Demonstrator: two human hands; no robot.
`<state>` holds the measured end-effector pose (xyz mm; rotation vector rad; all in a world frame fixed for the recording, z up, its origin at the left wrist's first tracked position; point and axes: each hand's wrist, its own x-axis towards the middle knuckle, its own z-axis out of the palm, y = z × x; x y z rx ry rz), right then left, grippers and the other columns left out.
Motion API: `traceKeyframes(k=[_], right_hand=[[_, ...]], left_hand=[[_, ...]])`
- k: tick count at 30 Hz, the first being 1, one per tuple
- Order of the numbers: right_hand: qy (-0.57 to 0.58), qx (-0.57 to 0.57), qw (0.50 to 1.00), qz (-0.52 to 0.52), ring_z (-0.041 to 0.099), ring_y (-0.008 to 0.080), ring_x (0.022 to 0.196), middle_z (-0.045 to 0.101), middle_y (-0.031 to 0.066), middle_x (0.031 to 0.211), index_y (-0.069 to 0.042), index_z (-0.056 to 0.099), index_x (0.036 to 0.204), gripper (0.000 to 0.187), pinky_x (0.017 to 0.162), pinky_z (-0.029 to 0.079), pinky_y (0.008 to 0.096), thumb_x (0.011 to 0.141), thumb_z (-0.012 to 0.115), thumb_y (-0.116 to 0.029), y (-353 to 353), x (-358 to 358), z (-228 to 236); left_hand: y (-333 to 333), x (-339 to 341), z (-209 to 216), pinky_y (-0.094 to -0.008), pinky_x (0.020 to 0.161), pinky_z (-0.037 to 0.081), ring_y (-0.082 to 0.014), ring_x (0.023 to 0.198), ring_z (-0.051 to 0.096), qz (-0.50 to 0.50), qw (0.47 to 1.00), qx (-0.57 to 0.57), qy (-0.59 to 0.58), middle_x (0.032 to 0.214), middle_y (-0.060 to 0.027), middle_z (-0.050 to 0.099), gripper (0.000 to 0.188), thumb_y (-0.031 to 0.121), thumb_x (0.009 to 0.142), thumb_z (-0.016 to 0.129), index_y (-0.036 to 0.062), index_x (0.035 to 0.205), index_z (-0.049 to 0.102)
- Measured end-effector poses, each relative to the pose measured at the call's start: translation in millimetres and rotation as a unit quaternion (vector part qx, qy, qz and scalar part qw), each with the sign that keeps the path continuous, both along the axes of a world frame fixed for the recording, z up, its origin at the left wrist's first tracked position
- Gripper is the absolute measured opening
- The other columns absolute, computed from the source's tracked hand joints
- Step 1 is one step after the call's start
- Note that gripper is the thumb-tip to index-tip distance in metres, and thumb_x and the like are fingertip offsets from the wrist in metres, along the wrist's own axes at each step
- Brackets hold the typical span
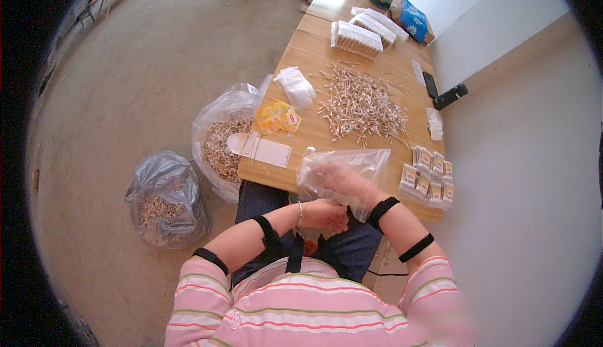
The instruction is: The recorder is packaging small wooden or cotton-tipped sticks into small plastic bags and arranging them on a table.
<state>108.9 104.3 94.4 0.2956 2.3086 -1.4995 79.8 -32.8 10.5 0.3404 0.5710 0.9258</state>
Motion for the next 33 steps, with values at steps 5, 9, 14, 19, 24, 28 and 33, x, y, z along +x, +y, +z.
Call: traceKeyframes(k=[5,9,14,19,24,28,33], right_hand=[[0.047,0.135,0.989,0.044,0.056,0.0254,0.097,0.058,0.0144,0.104,-0.006,0.058,0.119,0.049,0.084,0.047,0.0359,0.071,0.07,-0.006,-1,1,-3],[0.074,0.11,0.991,0.002,0.056,0.0274,0.096,0.058,0.0168,0.101,-0.006,0.061,0.115,0.046,0.079,0.049,0.0372,0.07,0.072,-0.009,9,6,-33],[0.073,0.079,0.994,0.024,0.059,0.0275,0.083,0.061,0.0161,0.095,-0.006,0.065,0.105,0.03,0.073,0.05,0.0355,0.074,0.065,-0.008,-10,-3,0],[0.155,0.214,0.953,0.149,0.061,0.0264,0.082,0.065,0.0126,0.093,-0.006,0.064,0.101,0.024,0.076,0.049,0.0343,0.079,0.056,-0.007,-3,-3,1],[0.172,0.458,0.853,0.182,0.058,0.0305,0.099,0.059,0.0159,0.108,-0.006,0.062,0.106,0.026,0.085,0.048,0.0393,0.083,0.052,-0.012,-11,9,8],[0.213,0.532,0.792,0.209,0.055,0.0331,0.099,0.055,0.0174,0.104,-0.009,0.055,0.114,0.035,0.082,0.047,0.0401,0.079,0.059,-0.012,-10,28,15],[0.04,0.301,0.953,-0.019,0.054,0.0367,0.094,0.055,0.0201,0.101,0.0,0.054,0.105,0.032,0.078,0.046,0.0421,0.077,0.064,-0.011,-13,87,95]], left_hand=[[-25,-72,20,-0.035,0.061,0.051,-0.0216,0.06,0.061,0.053,0.926,-0.028,0.372,0.074,-0.0065,0.065,0.031,0.034,0.088,0.058,0.0046,0.09,0.065],[-17,-96,0,-0.0361,0.074,0.05,-0.0263,0.077,0.064,0.268,0.719,-0.044,0.64,0.085,-0.013,0.067,0.03,0.03,0.085,0.057,0.0019,0.091,0.065],[-11,-92,0,-0.0382,0.085,0.048,-0.0297,0.095,0.062,0.289,0.704,-0.054,0.647,0.096,-0.0173,0.066,0.029,0.028,0.081,0.059,0.0019,0.091,0.066],[7,-91,6,-0.0386,0.083,0.049,-0.0314,0.091,0.063,0.269,0.678,-0.09,0.678,0.094,-0.0167,0.067,0.03,0.026,0.073,0.064,0.0039,0.094,0.067],[11,-89,9,-0.0381,0.081,0.05,-0.0307,0.088,0.064,0.28,0.658,-0.107,0.691,0.09,-0.0158,0.067,0.029,0.024,0.071,0.067,0.0035,0.092,0.066],[14,-87,8,-0.038,0.08,0.05,-0.0302,0.087,0.065,0.297,0.649,-0.109,0.691,0.089,-0.0157,0.067,0.03,0.023,0.071,0.07,0.0031,0.093,0.065],[13,-84,7,-0.0378,0.079,0.05,-0.0303,0.087,0.065,0.312,0.651,-0.105,0.684,0.089,-0.016,0.067,0.031,0.022,0.072,0.071,0.0029,0.096,0.064]])
